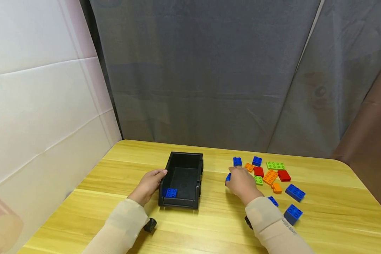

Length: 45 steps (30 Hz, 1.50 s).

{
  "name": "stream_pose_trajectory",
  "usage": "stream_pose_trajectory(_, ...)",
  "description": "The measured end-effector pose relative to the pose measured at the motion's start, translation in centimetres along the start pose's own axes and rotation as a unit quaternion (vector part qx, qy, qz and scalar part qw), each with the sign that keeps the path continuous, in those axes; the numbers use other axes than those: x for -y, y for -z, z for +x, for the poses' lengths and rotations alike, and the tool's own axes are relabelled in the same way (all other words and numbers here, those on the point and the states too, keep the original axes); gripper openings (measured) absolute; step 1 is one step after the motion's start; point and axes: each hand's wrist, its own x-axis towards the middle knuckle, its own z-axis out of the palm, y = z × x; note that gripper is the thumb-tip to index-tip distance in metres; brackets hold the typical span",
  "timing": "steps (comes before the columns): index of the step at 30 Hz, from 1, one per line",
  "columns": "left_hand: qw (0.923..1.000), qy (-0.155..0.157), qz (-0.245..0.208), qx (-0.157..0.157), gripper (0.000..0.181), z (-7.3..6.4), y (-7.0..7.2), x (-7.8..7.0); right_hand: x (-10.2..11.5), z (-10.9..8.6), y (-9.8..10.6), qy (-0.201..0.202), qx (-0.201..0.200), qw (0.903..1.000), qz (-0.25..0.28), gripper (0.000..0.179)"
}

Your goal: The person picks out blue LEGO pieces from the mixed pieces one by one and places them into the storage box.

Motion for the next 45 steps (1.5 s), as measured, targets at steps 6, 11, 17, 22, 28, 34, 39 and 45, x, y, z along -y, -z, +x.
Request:
stream_pose_trajectory(6,1.0000,-0.002,0.000,0.001,0.041,-0.1,0.0,0.0,0.0,0.1,-0.1,-0.009,0.009,0.9999,-0.005,0.052)
stream_pose_trajectory(11,1.0000,-0.004,-0.002,0.001,0.041,-0.1,0.0,0.0,0.1,0.2,-0.1,-0.018,0.020,0.9995,-0.014,0.050)
stream_pose_trajectory(17,1.0000,-0.002,-0.006,0.001,0.041,-0.1,0.0,0.0,0.3,0.2,0.0,-0.019,0.026,0.9992,-0.024,0.046)
stream_pose_trajectory(22,1.0000,0.003,-0.006,0.001,0.042,-0.1,0.0,-0.1,0.3,0.3,0.1,-0.020,0.031,0.9991,-0.023,0.043)
stream_pose_trajectory(28,1.0000,-0.001,-0.001,-0.003,0.041,-0.1,0.0,-0.1,0.2,0.6,0.1,-0.023,0.035,0.9989,-0.022,0.040)
stream_pose_trajectory(34,1.0000,0.000,0.002,-0.004,0.041,-0.1,0.0,-0.1,0.0,0.9,0.0,-0.026,0.043,0.9985,-0.021,0.040)
stream_pose_trajectory(39,1.0000,0.002,0.000,-0.001,0.042,-0.2,0.0,-0.2,0.0,1.0,0.1,-0.022,0.044,0.9985,-0.023,0.039)
stream_pose_trajectory(45,1.0000,0.001,-0.003,-0.001,0.042,-0.3,0.0,-0.2,0.0,1.1,0.2,-0.019,0.046,0.9986,-0.020,0.038)
